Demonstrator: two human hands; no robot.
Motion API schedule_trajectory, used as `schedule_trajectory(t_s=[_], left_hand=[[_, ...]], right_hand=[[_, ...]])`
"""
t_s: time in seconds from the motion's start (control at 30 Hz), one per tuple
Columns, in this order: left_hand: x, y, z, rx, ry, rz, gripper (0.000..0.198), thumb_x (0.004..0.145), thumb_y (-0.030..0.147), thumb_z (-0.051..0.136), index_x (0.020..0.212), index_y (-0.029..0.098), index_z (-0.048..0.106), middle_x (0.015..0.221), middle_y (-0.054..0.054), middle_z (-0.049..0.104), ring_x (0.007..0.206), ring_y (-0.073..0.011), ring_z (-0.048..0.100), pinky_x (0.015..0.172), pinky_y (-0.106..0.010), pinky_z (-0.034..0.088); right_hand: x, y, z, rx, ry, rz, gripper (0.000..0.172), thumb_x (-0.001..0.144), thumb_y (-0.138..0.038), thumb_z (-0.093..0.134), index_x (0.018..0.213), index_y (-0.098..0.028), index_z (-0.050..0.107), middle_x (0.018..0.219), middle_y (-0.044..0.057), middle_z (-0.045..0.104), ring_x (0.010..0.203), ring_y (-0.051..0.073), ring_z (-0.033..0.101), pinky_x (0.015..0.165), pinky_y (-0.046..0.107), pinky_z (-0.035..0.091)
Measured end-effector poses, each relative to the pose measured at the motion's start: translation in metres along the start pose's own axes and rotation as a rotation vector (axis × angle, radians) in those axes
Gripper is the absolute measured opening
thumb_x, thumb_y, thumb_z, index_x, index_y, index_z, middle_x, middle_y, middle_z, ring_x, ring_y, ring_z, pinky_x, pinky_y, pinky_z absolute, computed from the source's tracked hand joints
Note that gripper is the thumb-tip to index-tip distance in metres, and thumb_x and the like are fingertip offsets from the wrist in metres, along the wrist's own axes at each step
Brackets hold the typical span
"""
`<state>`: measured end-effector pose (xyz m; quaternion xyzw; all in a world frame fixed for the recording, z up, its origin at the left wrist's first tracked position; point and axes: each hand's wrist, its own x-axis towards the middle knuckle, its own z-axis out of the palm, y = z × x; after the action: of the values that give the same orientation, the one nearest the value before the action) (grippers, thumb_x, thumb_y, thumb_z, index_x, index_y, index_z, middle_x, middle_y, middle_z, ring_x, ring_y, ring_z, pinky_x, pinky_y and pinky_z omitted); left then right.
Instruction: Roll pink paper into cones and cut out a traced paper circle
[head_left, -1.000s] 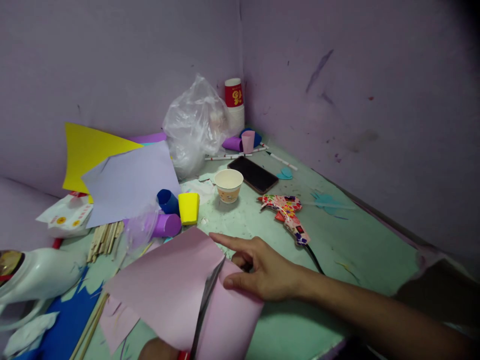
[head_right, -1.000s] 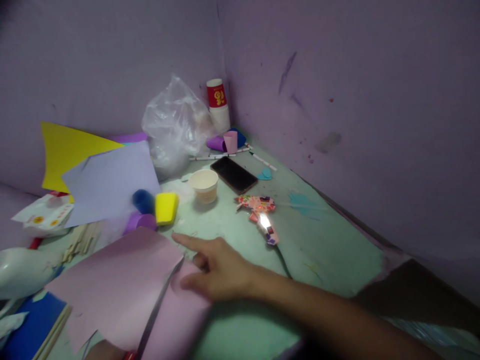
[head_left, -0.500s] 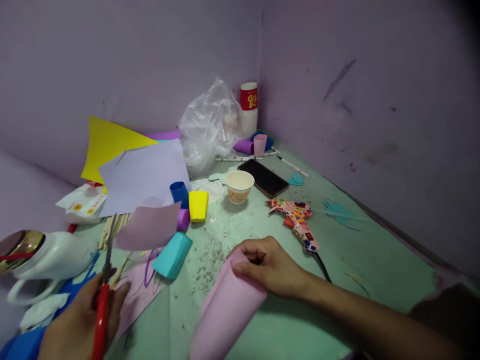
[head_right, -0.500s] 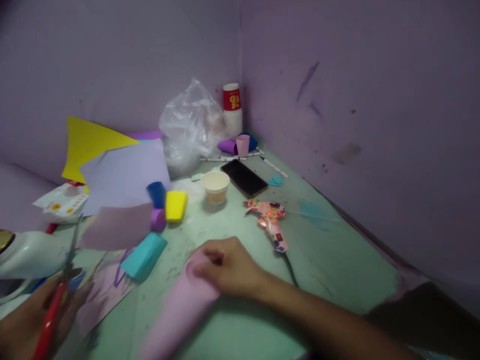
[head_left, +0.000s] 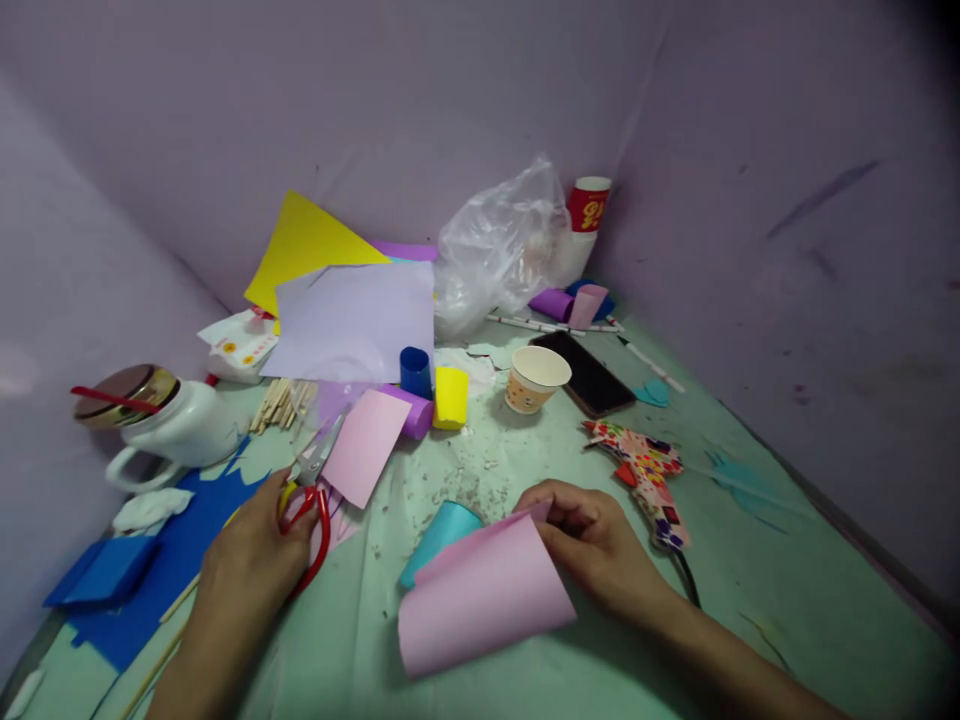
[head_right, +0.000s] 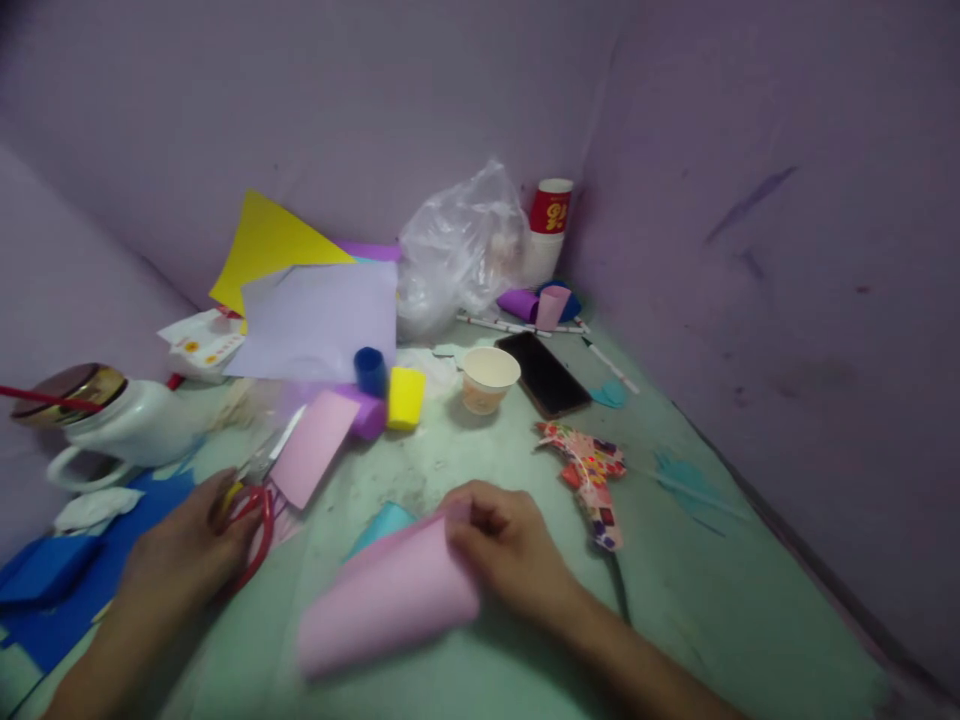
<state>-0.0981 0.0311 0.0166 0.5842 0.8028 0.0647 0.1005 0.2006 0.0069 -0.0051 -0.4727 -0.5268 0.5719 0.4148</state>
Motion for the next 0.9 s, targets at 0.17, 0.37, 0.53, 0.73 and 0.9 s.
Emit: schedule_trajectory(t_s=[0.17,0.37,0.53,0.73,0.9], left_hand=[[-0.022,-0.002,-0.001,-0.121,0.318,0.094,0.03,0.087,0.038,0.044,0.1,0.016,0.059,0.1,-0.01,0.065,0.093,-0.0246,0.061,0.079,-0.032,0.043],[-0.058,0.02,0.013,-0.297,0.376,0.782,0.036,0.086,0.02,0.048,0.05,0.02,0.039,0.044,0.005,0.037,0.041,-0.0082,0.037,0.045,-0.024,0.028],[-0.078,0.047,0.035,-0.152,0.282,0.876,0.052,0.073,0.052,0.059,0.105,0.011,0.053,0.1,-0.018,0.062,0.087,-0.0281,0.06,0.064,-0.036,0.05],[-0.046,0.031,0.009,0.096,0.387,0.463,0.031,0.086,0.032,0.041,0.11,0.016,0.052,0.105,-0.013,0.062,0.1,-0.0291,0.057,0.081,-0.042,0.047],[-0.01,0.004,-0.005,0.239,0.032,0.003,0.037,0.073,0.018,0.045,0.108,0.015,0.057,0.097,-0.017,0.066,0.089,-0.039,0.062,0.067,-0.049,0.048]], right_hand=[[-0.007,-0.003,-0.005,-0.133,-0.105,-0.098,0.009,0.077,-0.017,0.058,0.074,-0.016,0.066,0.068,0.004,0.068,0.061,0.015,0.061,0.054,0.024,0.045],[-0.01,-0.008,-0.019,-0.217,-0.289,-0.205,0.011,0.079,-0.018,0.061,0.071,-0.019,0.069,0.064,0.004,0.07,0.06,0.015,0.065,0.055,0.023,0.046],[-0.008,-0.005,-0.019,-0.272,-0.274,-0.209,0.011,0.078,-0.02,0.061,0.07,-0.018,0.068,0.063,0.004,0.069,0.059,0.015,0.064,0.055,0.023,0.046],[-0.012,-0.005,-0.018,-0.356,-0.18,-0.246,0.011,0.077,-0.024,0.062,0.069,-0.022,0.07,0.062,0.001,0.069,0.057,0.014,0.064,0.051,0.02,0.047],[-0.012,-0.009,-0.017,-0.38,-0.113,-0.247,0.012,0.075,-0.027,0.064,0.066,-0.023,0.071,0.06,0.002,0.069,0.054,0.015,0.064,0.047,0.02,0.047]])
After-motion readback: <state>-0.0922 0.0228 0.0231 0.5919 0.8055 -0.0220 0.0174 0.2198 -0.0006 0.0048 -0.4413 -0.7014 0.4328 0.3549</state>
